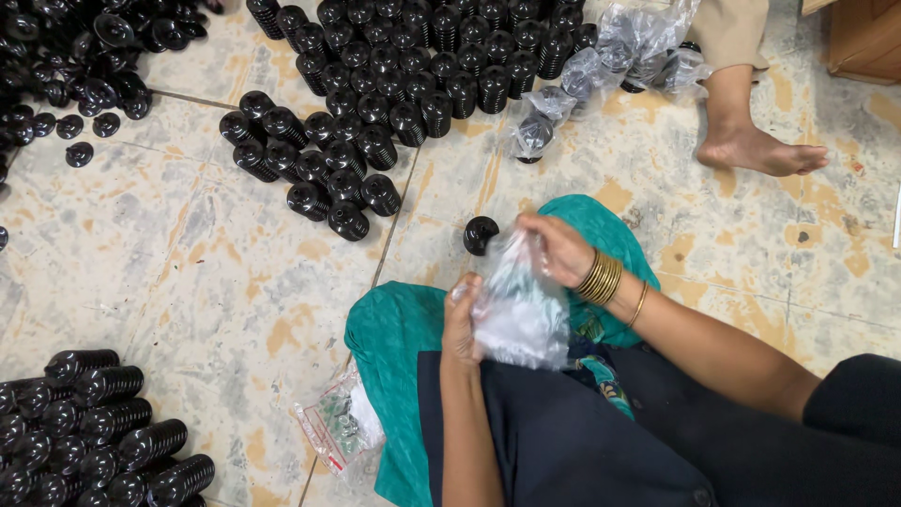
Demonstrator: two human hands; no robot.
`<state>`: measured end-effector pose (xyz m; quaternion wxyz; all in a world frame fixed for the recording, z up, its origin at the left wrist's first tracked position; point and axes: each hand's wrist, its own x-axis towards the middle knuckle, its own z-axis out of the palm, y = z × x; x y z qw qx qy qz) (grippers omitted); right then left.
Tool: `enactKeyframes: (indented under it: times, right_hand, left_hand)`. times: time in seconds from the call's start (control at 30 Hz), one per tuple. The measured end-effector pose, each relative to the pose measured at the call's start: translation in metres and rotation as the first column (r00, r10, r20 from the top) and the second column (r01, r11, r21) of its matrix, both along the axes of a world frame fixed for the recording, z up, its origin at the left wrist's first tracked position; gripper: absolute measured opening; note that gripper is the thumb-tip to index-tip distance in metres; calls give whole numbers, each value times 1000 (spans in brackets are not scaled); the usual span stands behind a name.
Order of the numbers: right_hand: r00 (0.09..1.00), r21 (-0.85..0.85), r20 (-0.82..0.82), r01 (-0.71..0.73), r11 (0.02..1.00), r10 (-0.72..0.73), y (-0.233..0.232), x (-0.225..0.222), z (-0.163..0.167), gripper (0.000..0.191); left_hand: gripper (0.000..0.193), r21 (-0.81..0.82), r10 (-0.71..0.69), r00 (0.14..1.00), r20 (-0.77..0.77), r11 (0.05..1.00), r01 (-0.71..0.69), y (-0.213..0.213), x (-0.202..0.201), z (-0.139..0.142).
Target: The person sits on the floor and places black plastic bottles one at a time into clear plastic bags, twisting the bags closed and setting the filled bags aside with other completed bags. The person occasionally reaches across the floor to pick up another bottle.
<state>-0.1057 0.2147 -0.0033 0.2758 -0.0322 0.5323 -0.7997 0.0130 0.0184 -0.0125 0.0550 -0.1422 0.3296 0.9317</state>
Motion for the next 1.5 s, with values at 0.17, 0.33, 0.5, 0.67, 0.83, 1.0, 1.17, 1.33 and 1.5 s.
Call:
enactKeyframes:
  times: [0.17,0.33,0.5,0.67,0.83,1.0,1.17,1.33,1.5]
  right_hand:
    - [910,167,-326,-209,963,254,9,-19,4,25]
    - [797,381,-502,-146,913,337,-7,-3,24,25]
    - [758,407,-566,-83,909,323,-18,20,31,23]
    - [659,503,-623,-77,861,422,-14,34,34,24]
    - [549,505,-750,111,856,371,-21,33,37,17]
    - [616,505,-706,93,858,348,-16,34,50,14]
    - [610,415,-760,191,890,223,-11,31,54,14]
    - [650,448,-707,108,887,278,-2,12,27,19]
    - [959,-405,240,-44,913,152,9,5,2,17]
  left_hand:
    - [49,-105,-82,995,-55,992,76,1,-9,0]
    - [50,-315,-117,990,72,939,134,12,-16,-10]
    - [31,-88,2,995,97,996,7,-1,-10,-31]
    - [34,-180,12,993,121,984,11,-8,-40,-29]
    - [37,-221,12,990,140,975,19,32,-64,-28]
    - [41,-230,36,991,129,973,-5,-5,-47,-29]
    - [45,-147,22,996,85,989,-9,-24,-23,-53]
    - [50,142,19,998,63,990,-28,-21,3,-62]
    - [31,266,-106,980,170,962,58,-14,-2,-46]
